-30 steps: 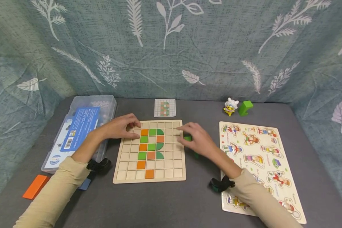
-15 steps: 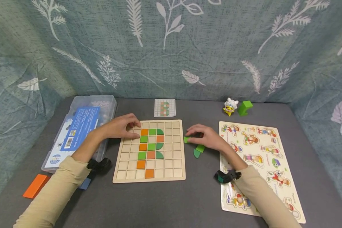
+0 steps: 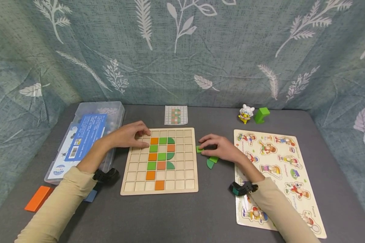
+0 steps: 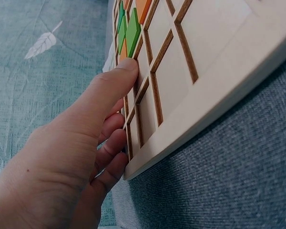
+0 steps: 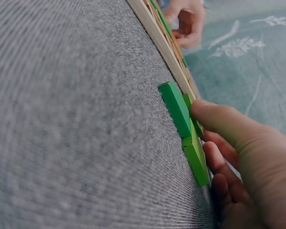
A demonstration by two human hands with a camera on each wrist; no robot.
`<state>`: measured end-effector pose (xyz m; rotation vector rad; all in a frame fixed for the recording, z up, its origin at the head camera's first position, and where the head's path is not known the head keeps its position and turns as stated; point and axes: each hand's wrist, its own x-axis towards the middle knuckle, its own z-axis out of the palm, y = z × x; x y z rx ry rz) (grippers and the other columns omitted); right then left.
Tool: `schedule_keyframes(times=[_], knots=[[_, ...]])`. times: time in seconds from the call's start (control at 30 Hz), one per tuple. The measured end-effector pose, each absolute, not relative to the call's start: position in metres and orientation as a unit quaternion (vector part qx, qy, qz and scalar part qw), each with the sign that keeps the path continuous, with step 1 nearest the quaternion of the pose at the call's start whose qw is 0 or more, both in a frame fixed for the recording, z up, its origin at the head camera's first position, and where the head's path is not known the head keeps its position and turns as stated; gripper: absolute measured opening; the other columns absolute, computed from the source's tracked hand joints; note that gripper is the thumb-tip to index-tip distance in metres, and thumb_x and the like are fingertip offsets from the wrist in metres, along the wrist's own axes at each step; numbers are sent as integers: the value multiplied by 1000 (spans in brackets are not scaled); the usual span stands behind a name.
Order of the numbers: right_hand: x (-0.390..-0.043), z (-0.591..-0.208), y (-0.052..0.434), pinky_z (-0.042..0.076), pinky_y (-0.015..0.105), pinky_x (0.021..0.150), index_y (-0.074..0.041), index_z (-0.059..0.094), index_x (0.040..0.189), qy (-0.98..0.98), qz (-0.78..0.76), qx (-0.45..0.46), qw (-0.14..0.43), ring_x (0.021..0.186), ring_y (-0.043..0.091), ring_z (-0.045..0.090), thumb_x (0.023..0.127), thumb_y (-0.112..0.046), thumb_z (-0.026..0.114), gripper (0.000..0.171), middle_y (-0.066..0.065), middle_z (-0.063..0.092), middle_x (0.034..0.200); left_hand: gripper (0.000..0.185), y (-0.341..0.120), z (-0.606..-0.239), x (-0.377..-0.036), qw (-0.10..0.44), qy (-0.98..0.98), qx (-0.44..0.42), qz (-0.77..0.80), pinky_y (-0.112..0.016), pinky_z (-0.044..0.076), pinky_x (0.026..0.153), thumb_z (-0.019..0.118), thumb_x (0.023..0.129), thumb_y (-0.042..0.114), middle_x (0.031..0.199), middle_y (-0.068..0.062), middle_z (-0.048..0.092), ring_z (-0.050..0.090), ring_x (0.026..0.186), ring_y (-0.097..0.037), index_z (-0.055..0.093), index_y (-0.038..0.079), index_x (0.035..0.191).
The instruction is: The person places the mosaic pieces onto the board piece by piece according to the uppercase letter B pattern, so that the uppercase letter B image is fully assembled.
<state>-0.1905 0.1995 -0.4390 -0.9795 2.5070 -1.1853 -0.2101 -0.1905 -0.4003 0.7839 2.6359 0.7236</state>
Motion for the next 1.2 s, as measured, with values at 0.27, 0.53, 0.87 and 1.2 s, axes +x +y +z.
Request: schedule_keyframes(times=[0.27,0.53,0.87,1.2], knots=[[-192,-443,200,50,32,87,-15,77,99,838,-389,-380,38,106,25,62,84,-9,75,16,7,67,112,37,-191,-400,-210,148,916,271,256,-36,44,85,76,83,37,105,-2,55,50,92,-16,65,15,112],[-192,-443,200,50,30,82,-15,76,97,836,-375,-401,-2,98,18,63,83,-6,75,17,3,68,104,37,-190,-400,-209,149,916,273,255,-36,44,83,76,83,37,104,-2,55,50,91,-16,65,15,112],[-160,-424,157,48,25,64,-12,76,98,803,-429,-412,-39,78,10,59,81,-5,76,18,5,68,100,37,-190,-400,-212,148,914,278,255,-35,44,83,76,84,36,104,-3,54,49,90,-17,65,14,112],[-101,-419,83,47,15,78,-22,75,98,782,-272,-561,-33,89,4,56,90,-25,71,10,-6,63,99,37,-191,-401,-211,146,915,280,253,-36,44,85,75,84,36,104,-3,55,51,91,-17,65,14,112]])
